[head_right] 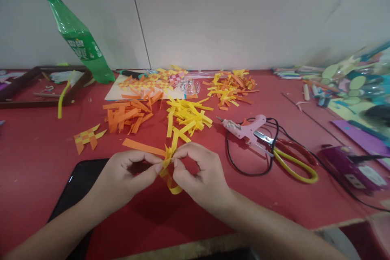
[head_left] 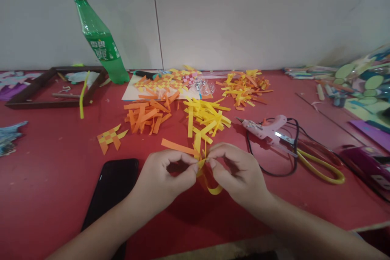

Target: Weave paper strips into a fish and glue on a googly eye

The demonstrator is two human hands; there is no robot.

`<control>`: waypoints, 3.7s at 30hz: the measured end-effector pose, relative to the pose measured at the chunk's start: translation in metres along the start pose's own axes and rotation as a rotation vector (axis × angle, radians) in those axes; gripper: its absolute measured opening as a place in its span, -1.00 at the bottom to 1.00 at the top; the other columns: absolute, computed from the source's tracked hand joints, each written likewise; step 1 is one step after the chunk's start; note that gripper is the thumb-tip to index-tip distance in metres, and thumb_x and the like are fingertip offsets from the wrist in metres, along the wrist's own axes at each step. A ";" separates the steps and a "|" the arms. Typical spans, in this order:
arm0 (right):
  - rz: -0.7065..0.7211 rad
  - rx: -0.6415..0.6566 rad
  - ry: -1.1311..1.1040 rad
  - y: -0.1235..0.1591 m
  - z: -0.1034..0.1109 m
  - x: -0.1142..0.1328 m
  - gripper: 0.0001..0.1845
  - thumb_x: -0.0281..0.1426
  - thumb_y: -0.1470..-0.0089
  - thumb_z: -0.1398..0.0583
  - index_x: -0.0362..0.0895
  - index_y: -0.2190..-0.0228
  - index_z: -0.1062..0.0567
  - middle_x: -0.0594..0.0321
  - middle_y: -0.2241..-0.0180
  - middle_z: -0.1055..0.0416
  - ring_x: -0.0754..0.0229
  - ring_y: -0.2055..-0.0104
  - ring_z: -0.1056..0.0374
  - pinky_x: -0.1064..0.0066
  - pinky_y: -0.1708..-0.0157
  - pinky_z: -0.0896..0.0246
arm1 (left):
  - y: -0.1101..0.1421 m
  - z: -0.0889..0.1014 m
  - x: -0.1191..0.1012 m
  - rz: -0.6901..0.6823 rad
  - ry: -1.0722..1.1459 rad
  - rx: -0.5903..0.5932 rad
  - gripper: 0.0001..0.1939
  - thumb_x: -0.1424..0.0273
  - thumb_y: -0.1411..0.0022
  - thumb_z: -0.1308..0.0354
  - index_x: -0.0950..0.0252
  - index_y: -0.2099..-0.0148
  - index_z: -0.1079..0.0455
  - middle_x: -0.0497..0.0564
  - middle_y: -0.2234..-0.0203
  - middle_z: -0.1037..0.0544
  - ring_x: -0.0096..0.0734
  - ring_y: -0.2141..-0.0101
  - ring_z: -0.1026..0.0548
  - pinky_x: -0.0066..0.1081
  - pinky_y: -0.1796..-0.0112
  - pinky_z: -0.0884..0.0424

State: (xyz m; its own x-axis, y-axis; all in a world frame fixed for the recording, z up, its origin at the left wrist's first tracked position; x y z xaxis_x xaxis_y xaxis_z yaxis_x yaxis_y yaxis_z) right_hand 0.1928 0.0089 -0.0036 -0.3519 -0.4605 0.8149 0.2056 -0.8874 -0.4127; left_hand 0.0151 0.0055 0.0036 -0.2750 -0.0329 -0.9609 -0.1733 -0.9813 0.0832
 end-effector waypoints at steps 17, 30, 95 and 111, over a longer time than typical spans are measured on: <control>-0.155 -0.087 -0.225 -0.004 0.014 -0.030 -0.77 -0.53 -0.01 0.03 -0.06 0.61 -0.16 0.34 0.60 -0.14 0.24 0.51 -0.17 0.37 0.50 -0.09 | -0.005 0.002 0.006 0.095 0.180 0.043 -0.91 0.35 -0.15 -0.21 0.24 0.36 -0.45 -0.11 0.48 -0.52 -0.48 0.42 -0.45 -0.50 0.36 -0.35; -0.216 -0.112 0.901 -0.107 0.124 -0.088 -0.82 -0.39 -0.06 -0.14 -0.09 0.33 -0.55 0.12 0.37 -0.53 -0.01 0.28 -0.44 0.22 0.27 -0.22 | -0.009 0.008 0.012 0.290 0.499 0.013 -0.73 0.25 -0.15 -0.27 0.26 0.17 -0.34 -0.15 0.52 -0.45 -0.51 0.51 -0.43 -0.49 0.46 -0.43; 0.609 0.115 0.569 -0.013 -0.004 -0.007 -0.86 -0.53 -0.09 -0.22 -0.04 0.37 -0.52 0.21 0.31 -0.47 0.08 0.10 -0.31 0.25 0.06 -0.28 | -0.002 0.005 0.012 0.040 -0.081 -0.024 -0.70 0.43 -0.08 -0.23 0.18 0.35 -0.09 -0.21 0.50 -0.34 -0.47 0.46 -0.43 -0.44 0.40 -0.34; 0.574 0.088 0.474 -0.013 -0.004 -0.009 -0.86 -0.56 0.00 -0.22 -0.08 0.47 -0.49 0.21 0.28 -0.44 0.11 0.09 -0.28 0.22 0.00 -0.25 | -0.001 0.003 0.016 -0.027 -0.126 0.018 -0.72 0.51 -0.04 -0.16 0.18 0.34 -0.08 -0.21 0.48 -0.26 -0.50 0.46 -0.33 -0.44 0.42 -0.28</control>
State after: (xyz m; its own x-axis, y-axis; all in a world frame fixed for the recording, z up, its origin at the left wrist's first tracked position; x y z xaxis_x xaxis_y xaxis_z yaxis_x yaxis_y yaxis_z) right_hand 0.1895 0.0246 -0.0076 -0.5189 -0.8285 0.2105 0.5406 -0.5088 -0.6700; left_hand 0.0080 0.0069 -0.0108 -0.3863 0.0189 -0.9222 -0.1986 -0.9780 0.0631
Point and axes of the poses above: each hand's wrist, its own y-axis away from the middle knuckle, its own z-axis out of the back of the hand, x = y × z, the point moved 1 cm from there along -y, towards the middle knuckle
